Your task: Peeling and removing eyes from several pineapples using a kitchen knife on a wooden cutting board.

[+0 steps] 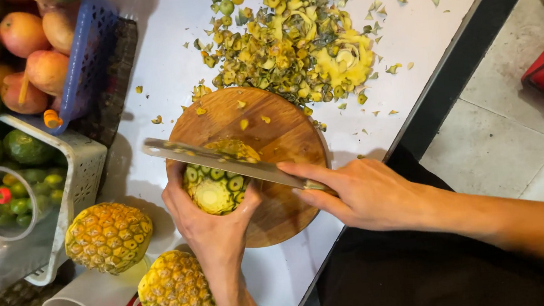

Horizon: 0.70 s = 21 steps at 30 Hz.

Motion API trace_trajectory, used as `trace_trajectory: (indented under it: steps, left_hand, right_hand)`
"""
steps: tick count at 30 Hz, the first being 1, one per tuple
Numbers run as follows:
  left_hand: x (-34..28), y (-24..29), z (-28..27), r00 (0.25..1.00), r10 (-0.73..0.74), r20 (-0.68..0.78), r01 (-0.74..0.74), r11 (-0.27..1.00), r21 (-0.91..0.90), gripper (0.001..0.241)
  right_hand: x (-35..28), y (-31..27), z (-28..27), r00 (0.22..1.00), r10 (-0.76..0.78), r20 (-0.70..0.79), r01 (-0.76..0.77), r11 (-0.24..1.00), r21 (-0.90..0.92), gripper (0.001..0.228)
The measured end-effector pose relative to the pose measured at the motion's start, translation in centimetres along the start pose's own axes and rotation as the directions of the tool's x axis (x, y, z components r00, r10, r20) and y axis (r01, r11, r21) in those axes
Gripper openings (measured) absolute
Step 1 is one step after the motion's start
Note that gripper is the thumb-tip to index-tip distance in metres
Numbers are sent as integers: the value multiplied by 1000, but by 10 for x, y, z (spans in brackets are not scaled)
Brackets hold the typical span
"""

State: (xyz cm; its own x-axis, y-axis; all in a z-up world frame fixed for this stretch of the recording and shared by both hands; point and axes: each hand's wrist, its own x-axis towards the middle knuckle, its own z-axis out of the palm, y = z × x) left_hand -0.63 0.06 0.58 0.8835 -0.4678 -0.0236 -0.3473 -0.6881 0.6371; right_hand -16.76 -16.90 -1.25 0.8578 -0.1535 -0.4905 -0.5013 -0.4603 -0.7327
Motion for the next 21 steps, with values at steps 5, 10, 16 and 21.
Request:
trace_trajectory:
  steps: [5,10,16,21]
  left_hand:
    - [2,3,0,999,-35,6,35,999,-4,97]
    - [3,3,1,998,-58,7,58,998,0,94]
    - [4,5,1,997,-79,5,79,997,-1,93]
    - [4,3,2,996,-90,8,90,996,1,93]
  right_hand:
    - [-2,2,-6,997,-74,14,73,992,101,57]
    - [10,3,-8,983,99,153,-107,993,48,65]
    - [12,12,-13,985,41,168,-56,995,88,58]
    - [17,17,-18,962,136,237,-161,983,90,64]
